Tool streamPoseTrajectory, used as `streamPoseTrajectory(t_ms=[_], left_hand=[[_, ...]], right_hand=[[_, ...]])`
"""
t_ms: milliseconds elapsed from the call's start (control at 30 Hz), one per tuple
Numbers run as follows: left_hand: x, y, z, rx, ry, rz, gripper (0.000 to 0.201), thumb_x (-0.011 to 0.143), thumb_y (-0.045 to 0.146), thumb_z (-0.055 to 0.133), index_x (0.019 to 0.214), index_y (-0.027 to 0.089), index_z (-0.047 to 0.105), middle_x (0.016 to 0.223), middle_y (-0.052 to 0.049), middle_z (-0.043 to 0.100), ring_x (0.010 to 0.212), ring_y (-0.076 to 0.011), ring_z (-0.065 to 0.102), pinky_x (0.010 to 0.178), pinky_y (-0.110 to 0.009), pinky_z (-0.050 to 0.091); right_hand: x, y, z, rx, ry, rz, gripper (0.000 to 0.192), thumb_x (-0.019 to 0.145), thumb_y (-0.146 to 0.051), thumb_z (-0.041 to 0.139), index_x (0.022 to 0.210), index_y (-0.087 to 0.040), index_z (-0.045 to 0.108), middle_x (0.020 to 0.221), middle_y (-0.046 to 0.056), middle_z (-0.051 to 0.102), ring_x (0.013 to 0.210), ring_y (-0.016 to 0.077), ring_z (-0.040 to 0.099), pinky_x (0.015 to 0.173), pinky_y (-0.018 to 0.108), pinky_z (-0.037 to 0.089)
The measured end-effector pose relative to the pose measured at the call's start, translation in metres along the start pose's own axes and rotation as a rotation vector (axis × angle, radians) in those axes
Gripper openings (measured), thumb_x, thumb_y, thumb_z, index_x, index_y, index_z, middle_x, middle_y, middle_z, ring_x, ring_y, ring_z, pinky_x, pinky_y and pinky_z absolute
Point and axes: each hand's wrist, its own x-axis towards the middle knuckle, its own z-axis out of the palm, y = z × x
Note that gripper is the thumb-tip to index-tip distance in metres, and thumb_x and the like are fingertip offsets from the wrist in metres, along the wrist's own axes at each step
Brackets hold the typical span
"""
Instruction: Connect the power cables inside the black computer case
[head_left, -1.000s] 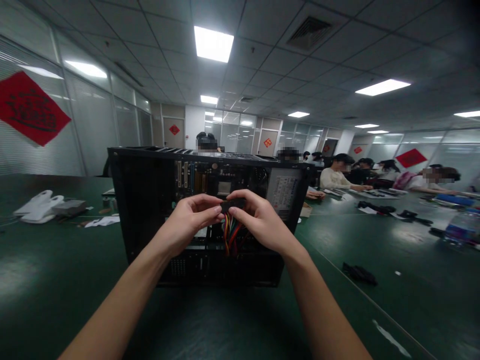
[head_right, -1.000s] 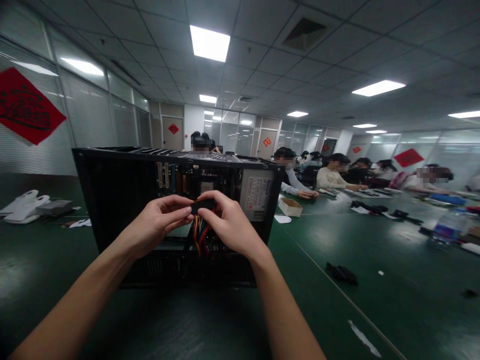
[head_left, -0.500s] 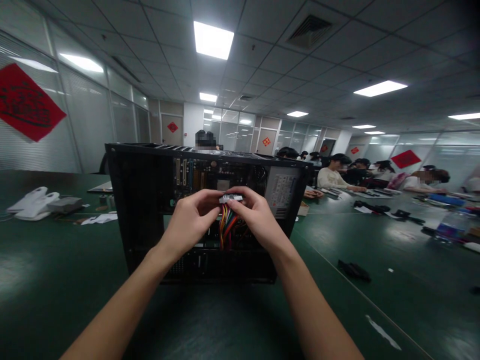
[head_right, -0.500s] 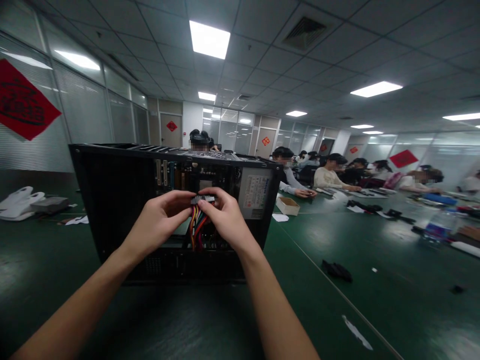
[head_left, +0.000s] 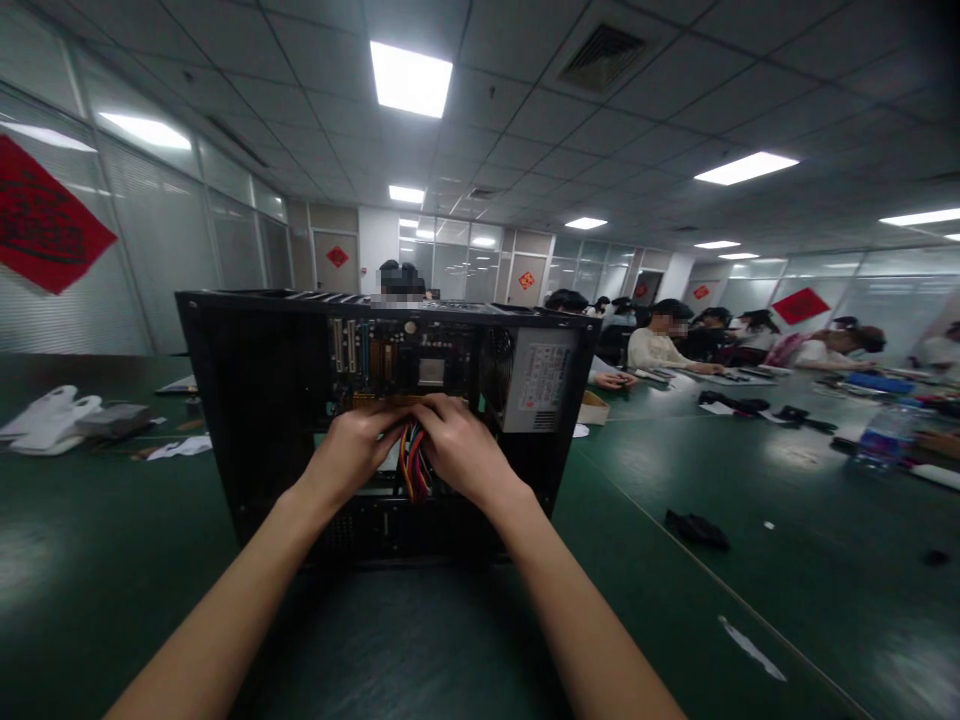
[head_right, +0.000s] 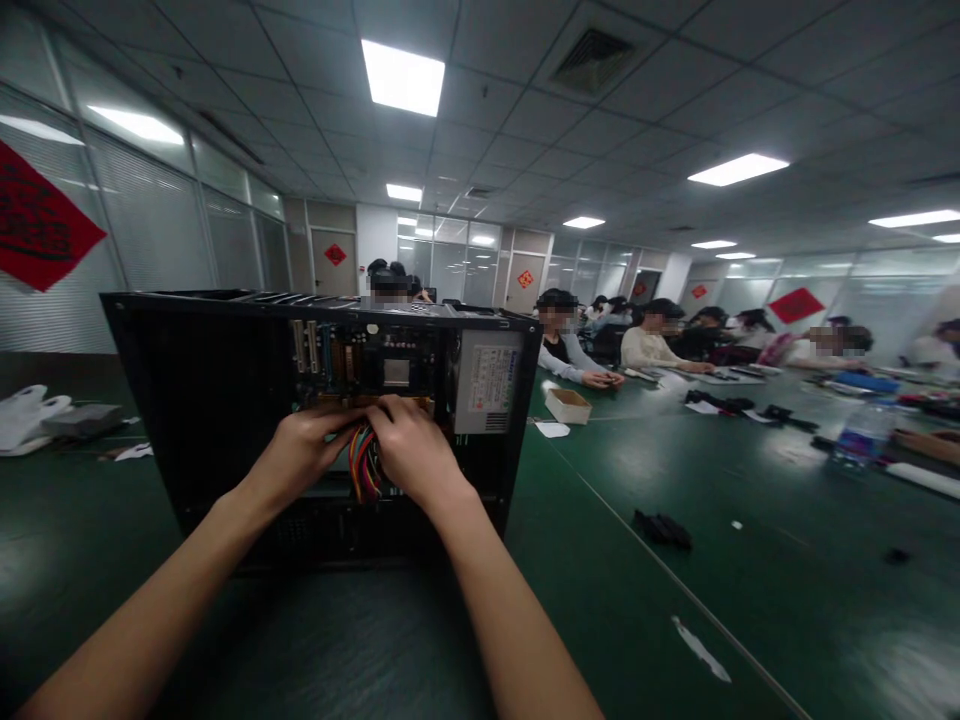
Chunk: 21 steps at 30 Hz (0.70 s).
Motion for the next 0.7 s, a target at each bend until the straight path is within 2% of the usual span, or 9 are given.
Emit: streamPoseTrajectory(t_ms=[133, 300, 500, 600, 700], left_hand=[[-0.004, -0.007, 0.011, 0.021, -0.132, -0.044, 0.031, 0.094, 0.027, 0.047, 0.111, 0.017, 0.070, 0.106, -0.011, 0.073, 0.098, -0.0245, 0.069, 0.089, -0.038, 0.054], [-0.004, -0.026, 0.023, 0.132, -0.279, -0.115, 0.036, 0.096, 0.029, 0.041, 0.115, 0.016, 0.068, 0.113, -0.013, 0.070, 0.104, -0.0248, 0.066, 0.091, -0.036, 0.052], [0.014, -0.038, 0.033, 0.273, -0.557, -0.126, 0.031, 0.093, 0.028, 0.046, 0.112, 0.022, 0.070, 0.114, -0.009, 0.071, 0.104, -0.0245, 0.067, 0.091, -0.034, 0.050], [0.017, -0.039, 0.035, 0.304, -0.621, -0.126, 0.032, 0.093, 0.026, 0.046, 0.115, 0.025, 0.069, 0.112, -0.007, 0.072, 0.103, -0.0233, 0.067, 0.087, -0.032, 0.051], [0.017, -0.039, 0.038, 0.308, -0.613, -0.119, 0.032, 0.094, 0.026, 0.045, 0.116, 0.026, 0.069, 0.111, -0.006, 0.072, 0.103, -0.0216, 0.067, 0.085, -0.029, 0.050]], right_hand=[[-0.002, 0.013, 0.014, -0.156, -0.123, 0.157, 0.029, 0.092, -0.009, 0.042, 0.111, -0.018, 0.061, 0.109, 0.010, 0.060, 0.101, 0.0229, 0.056, 0.082, 0.033, 0.050], [-0.011, 0.035, 0.021, -0.136, -0.115, 0.327, 0.022, 0.091, -0.015, 0.046, 0.103, -0.019, 0.064, 0.110, 0.009, 0.058, 0.108, 0.0231, 0.051, 0.088, 0.033, 0.046], [-0.016, 0.043, 0.026, -0.066, -0.195, 0.360, 0.017, 0.087, -0.018, 0.053, 0.100, -0.019, 0.063, 0.122, 0.010, 0.055, 0.112, 0.0214, 0.052, 0.091, 0.032, 0.045], [-0.016, 0.044, 0.028, -0.042, -0.204, 0.375, 0.017, 0.086, -0.020, 0.054, 0.100, -0.019, 0.062, 0.123, 0.010, 0.055, 0.111, 0.0214, 0.054, 0.088, 0.031, 0.046], [-0.016, 0.044, 0.029, -0.038, -0.216, 0.375, 0.017, 0.086, -0.022, 0.054, 0.101, -0.019, 0.063, 0.121, 0.010, 0.056, 0.107, 0.0222, 0.056, 0.085, 0.032, 0.047]])
